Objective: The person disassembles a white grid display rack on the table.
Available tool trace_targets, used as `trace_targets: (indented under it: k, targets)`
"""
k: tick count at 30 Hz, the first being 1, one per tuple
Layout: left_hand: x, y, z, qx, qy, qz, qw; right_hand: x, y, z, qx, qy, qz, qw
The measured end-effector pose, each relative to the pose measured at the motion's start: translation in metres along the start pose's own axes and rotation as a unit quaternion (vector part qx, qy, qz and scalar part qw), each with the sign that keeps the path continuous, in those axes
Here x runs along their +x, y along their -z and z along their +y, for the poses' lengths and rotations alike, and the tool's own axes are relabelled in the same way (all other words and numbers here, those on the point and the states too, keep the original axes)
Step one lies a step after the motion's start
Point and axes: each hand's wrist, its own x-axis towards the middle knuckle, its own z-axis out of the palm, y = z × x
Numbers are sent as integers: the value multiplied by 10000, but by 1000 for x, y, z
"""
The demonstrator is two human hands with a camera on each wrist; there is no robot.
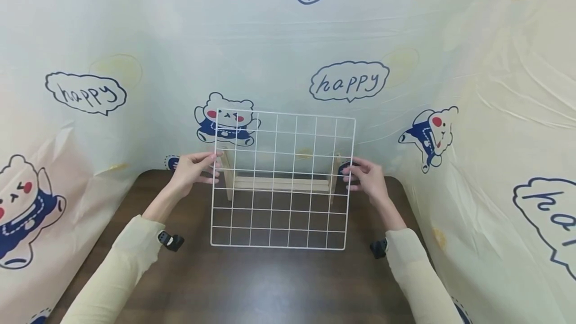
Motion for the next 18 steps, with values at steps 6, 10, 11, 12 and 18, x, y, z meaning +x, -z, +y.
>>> trace_targets:
  k: [6, 10, 11, 12, 18]
  targets:
    - [-3, 0, -6, -31, 117, -23, 9999, -2, 0, 11, -134, -160, -70, 9998]
    - [-4, -1, -12, -111, 150, -133, 9997, -4, 1, 17, -192, -175, -112, 9996]
    - [-4, -1, -14, -123, 154, -164, 9997, -5, 1, 18, -201, -179, -123, 9996]
    - [-5, -1, -15, -130, 151, -204, 9996, -6, 1, 20, -185, -186, -131, 9996]
    - [-10, 0, -20, -251, 268, -272, 9990, -11, -2, 27, -206, -290, -218, 9991]
